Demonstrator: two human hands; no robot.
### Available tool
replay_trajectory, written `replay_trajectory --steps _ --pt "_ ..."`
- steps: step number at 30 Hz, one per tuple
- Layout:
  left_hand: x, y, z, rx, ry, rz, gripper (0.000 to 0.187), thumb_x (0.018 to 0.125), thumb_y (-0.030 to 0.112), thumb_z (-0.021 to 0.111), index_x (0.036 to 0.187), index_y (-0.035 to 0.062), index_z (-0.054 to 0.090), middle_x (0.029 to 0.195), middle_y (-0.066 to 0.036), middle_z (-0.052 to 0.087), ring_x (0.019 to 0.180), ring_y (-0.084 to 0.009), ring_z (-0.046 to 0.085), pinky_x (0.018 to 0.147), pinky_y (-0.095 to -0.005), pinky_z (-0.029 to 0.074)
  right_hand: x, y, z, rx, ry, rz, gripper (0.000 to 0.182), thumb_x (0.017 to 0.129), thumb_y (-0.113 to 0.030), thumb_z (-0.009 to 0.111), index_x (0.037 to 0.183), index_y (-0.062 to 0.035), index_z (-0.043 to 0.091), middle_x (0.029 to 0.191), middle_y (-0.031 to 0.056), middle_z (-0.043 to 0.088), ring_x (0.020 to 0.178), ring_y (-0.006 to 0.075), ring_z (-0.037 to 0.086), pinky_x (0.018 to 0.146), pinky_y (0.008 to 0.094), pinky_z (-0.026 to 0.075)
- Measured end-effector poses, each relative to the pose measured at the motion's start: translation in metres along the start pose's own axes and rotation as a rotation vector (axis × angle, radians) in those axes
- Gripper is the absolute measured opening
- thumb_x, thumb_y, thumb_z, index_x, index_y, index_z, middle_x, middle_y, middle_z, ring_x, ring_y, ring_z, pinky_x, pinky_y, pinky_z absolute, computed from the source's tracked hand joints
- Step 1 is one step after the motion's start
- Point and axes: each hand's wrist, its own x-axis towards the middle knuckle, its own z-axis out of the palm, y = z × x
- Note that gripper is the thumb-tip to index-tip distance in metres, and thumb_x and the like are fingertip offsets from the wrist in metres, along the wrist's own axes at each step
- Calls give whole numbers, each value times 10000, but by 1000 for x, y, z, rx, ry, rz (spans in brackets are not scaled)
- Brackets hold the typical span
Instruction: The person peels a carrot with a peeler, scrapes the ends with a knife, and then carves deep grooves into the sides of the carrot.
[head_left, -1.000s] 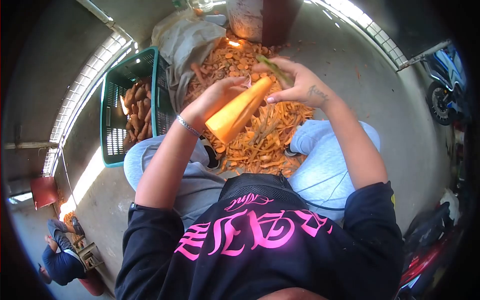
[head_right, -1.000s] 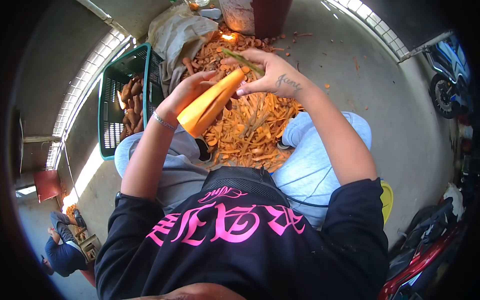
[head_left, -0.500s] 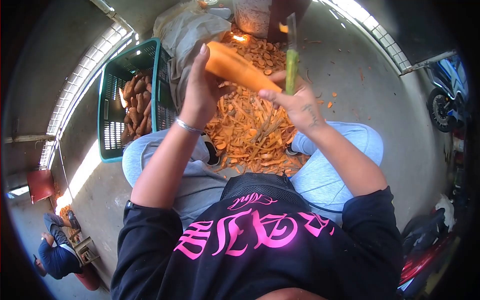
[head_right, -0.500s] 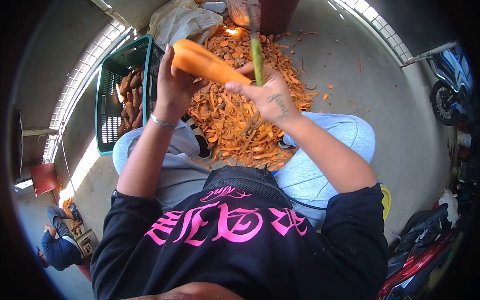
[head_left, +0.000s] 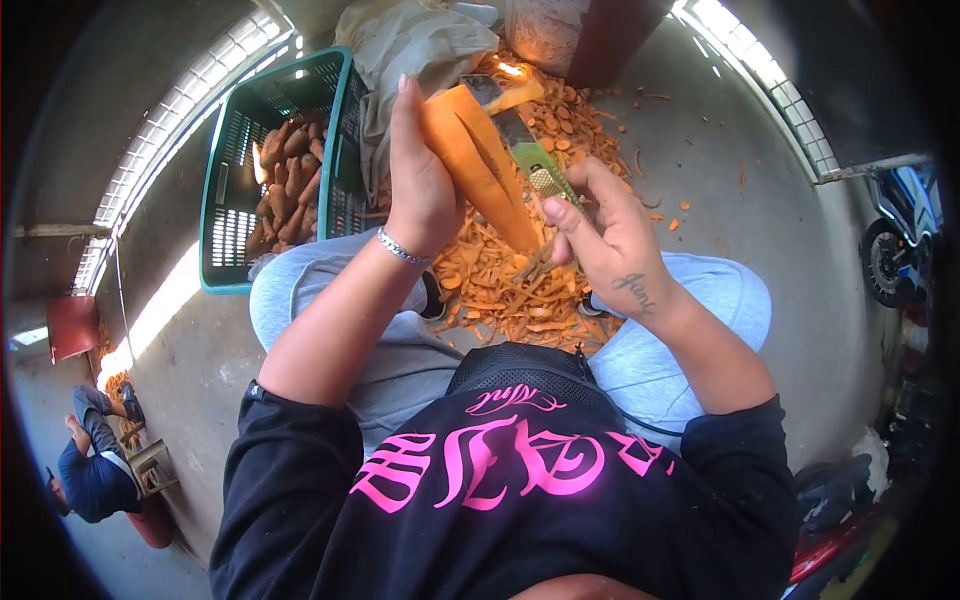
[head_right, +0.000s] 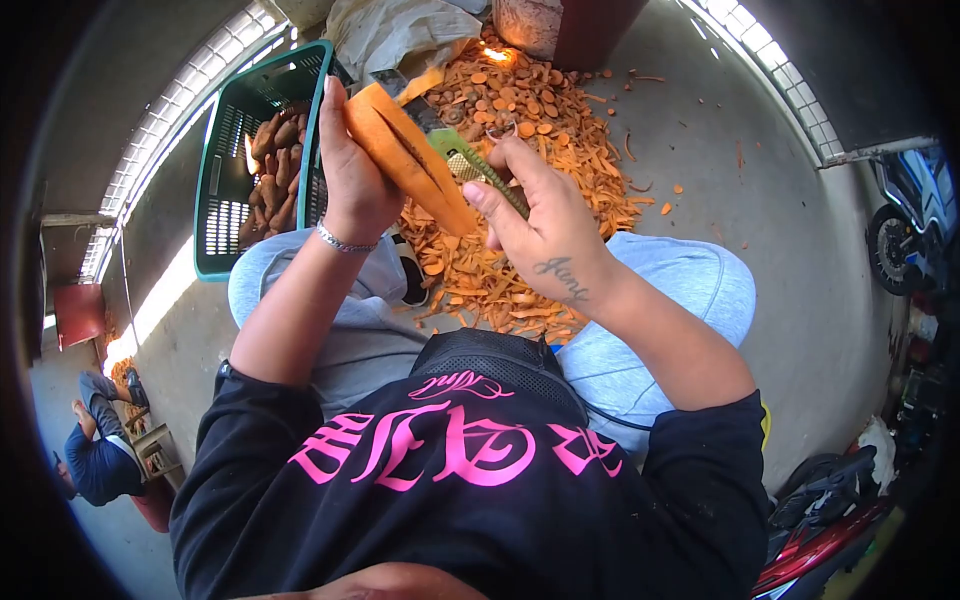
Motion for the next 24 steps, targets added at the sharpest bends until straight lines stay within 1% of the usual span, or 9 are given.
replay_trajectory --steps 2,4,7,9,11,14,20,23,24 --pt "-2 3 2 30 16 16 539 925 609 453 1020 95 588 933 -47 622 859 -174 607 807 -330 505 -1 3 0 -165 5 -76 196 956 -131 559 1102 -11 507 878 98 602 816 210 636 736 324 490" --pt "-2 3 4 -8 40 11 544 929 601 450 1047 88 586 943 -50 623 866 -178 609 816 -328 502 1 0 6 -150 27 -190 273 953 -91 538 1210 -14 486 1049 146 621 978 274 637 848 348 484" --pt "1 0 0 -22 38 31 548 935 591 445 1075 79 584 961 -55 625 888 -180 612 839 -329 497 5 2 10 -179 27 -364 391 950 -42 512 1336 -30 449 1256 181 583 1162 322 581 987 365 431" --pt "1 0 -2 -7 21 38 548 939 585 441 1082 76 584 970 -57 627 904 -181 614 854 -330 494 7 3 10 -211 17 -436 429 948 -16 498 1372 -39 441 1323 183 555 1222 329 547 1041 368 394" --pt "-2 4 0 19 -3 29 545 941 582 436 1081 76 584 976 -58 628 918 -183 614 866 -332 493 8 3 10 -240 11 -465 433 944 6 488 1374 -43 451 1336 174 548 1237 325 534 1066 367 370" --pt "-3 5 6 -1 9 43 550 942 584 434 1100 76 576 994 -59 625 929 -178 615 876 -331 491 8 6 11 -285 30 -497 420 940 7 495 1358 -34 470 1336 168 551 1240 319 533 1067 367 370" --pt "-6 7 6 10 17 41 536 956 559 430 1147 73 551 1037 -61 617 945 -177 615 898 -332 485 5 4 12 -215 17 -425 429 940 6 498 1366 -33 463 1336 170 550 1247 314 529 1056 358 385" --pt "-4 4 2 96 -31 120 536 973 557 404 1155 74 547 1012 -51 608 903 -157 603 853 -308 486 3 2 13 -202 17 -384 433 939 10 497 1368 -39 465 1331 170 554 1235 315 540 1047 352 395" --pt "-6 6 4 180 -12 159 539 973 568 380 1071 66 554 924 -56 609 823 -147 603 780 -291 487 2 0 12 -203 18 -374 436 938 12 498 1369 -41 465 1329 169 556 1229 316 545 1044 352 398"
